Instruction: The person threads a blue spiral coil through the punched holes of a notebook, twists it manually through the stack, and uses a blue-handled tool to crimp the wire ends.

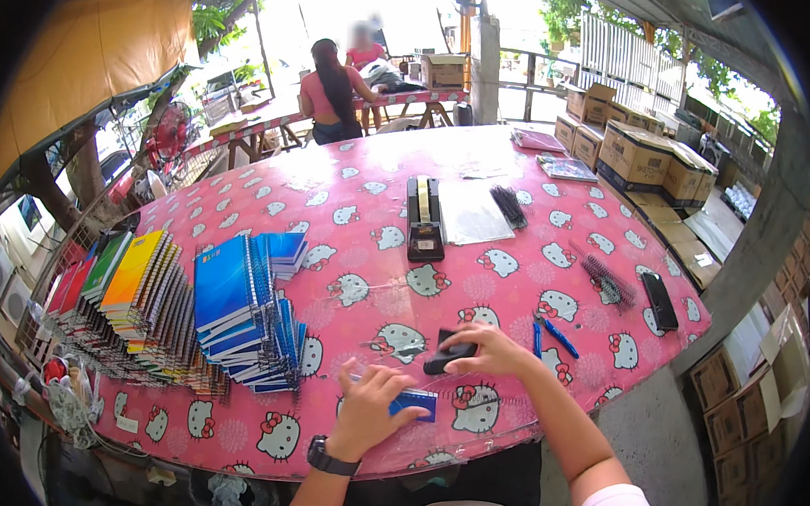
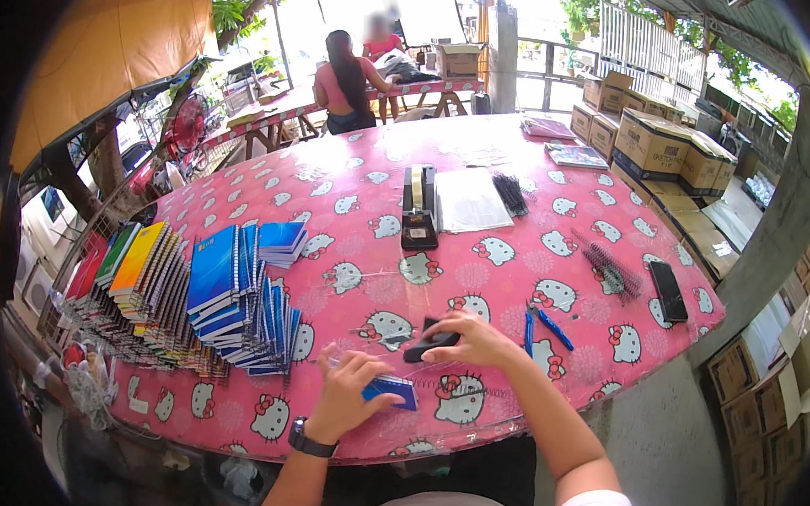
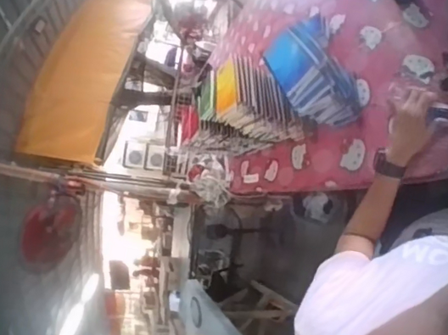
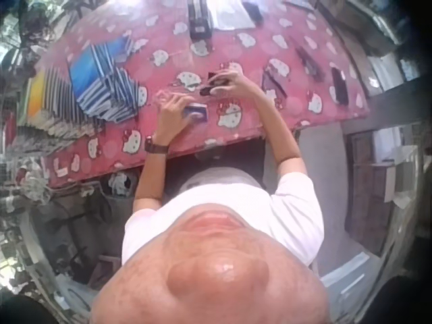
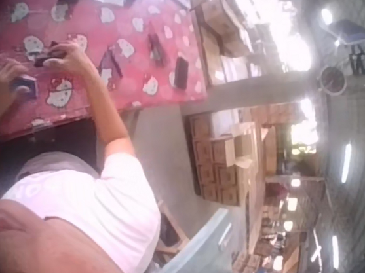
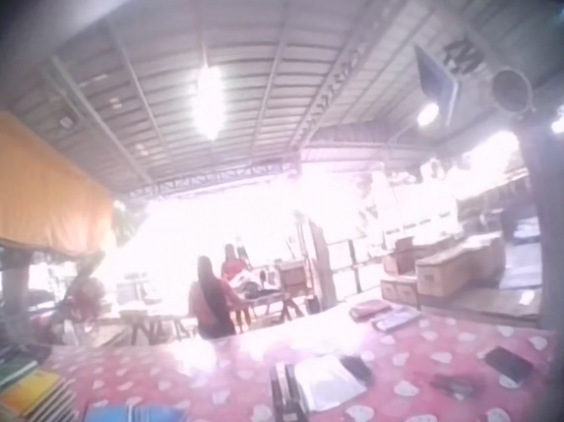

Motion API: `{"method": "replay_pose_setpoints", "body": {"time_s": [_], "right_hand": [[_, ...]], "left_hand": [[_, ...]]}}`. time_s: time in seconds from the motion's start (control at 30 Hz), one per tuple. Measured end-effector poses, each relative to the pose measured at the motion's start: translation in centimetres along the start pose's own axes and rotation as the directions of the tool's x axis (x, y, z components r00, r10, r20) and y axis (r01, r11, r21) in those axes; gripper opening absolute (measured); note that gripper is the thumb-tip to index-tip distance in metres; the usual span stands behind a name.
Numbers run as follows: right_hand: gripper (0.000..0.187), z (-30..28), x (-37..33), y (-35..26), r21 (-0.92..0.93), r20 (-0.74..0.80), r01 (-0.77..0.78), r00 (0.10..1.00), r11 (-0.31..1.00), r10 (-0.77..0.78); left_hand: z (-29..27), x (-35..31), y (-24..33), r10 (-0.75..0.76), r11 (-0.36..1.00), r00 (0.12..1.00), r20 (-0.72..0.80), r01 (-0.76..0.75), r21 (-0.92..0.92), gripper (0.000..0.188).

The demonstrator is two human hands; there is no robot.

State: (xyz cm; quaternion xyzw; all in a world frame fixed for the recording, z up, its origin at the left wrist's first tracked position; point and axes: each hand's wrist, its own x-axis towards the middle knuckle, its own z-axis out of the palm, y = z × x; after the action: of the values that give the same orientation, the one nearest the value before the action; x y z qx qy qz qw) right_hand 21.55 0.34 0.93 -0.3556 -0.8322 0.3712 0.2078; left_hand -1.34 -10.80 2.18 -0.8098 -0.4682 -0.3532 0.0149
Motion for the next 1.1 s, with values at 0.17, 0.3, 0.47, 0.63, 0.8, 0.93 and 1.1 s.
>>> {"method": "replay_pose_setpoints", "body": {"time_s": [0.17, 0.3, 0.47, 0.63, 0.8, 0.93, 1.1], "right_hand": [[0.052, 2.9, -2.6, -1.0, 0.525, 0.129, 0.024, 0.986, 0.851, -0.107], [0.046, 2.3, -3.0, -2.0, 0.494, -0.042, -0.035, 0.997, 0.869, 0.064], [0.037, 2.5, -2.1, -3.1, 0.33, -0.048, 0.061, 0.998, 0.942, -0.048], [0.046, 3.1, -1.3, -2.6, 0.394, -0.035, 0.045, 0.999, 0.918, -0.034], [0.051, 3.5, -1.4, -1.8, 0.635, -0.042, 0.033, 0.999, 0.771, -0.008], [0.043, 4.2, 0.1, -2.5, 0.165, -0.108, 0.154, 0.985, 0.974, -0.137], [0.047, 3.5, 0.6, -0.7, 0.588, -0.05, 0.084, 0.996, 0.804, -0.067]], "left_hand": [[0.1, -1.5, -2.3, -0.039, 0.999, 0.999, 0.025, 0.039, -0.01, 0.026], [0.0, -1.4, -1.7, -0.054, 0.998, 0.998, 0.035, 0.055, -0.026, 0.026], [0.3, -1.2, -2.2, -0.055, 0.998, 0.997, 0.045, 0.057, -0.039, 0.026], [0.3, -1.0, -1.9, -0.069, 0.997, 0.997, 0.016, 0.07, -0.027, 0.03], [-0.5, -1.8, -2.1, -0.185, 0.983, 0.933, -0.309, 0.177, -0.053, 0.051], [1.3, -3.5, -4.1, -0.516, 0.644, 0.856, 0.021, 0.404, -0.65, 0.057], [3.5, -4.9, -6.0, -0.546, 0.477, 0.83, 0.114, 0.42, -0.772, 0.04]]}}
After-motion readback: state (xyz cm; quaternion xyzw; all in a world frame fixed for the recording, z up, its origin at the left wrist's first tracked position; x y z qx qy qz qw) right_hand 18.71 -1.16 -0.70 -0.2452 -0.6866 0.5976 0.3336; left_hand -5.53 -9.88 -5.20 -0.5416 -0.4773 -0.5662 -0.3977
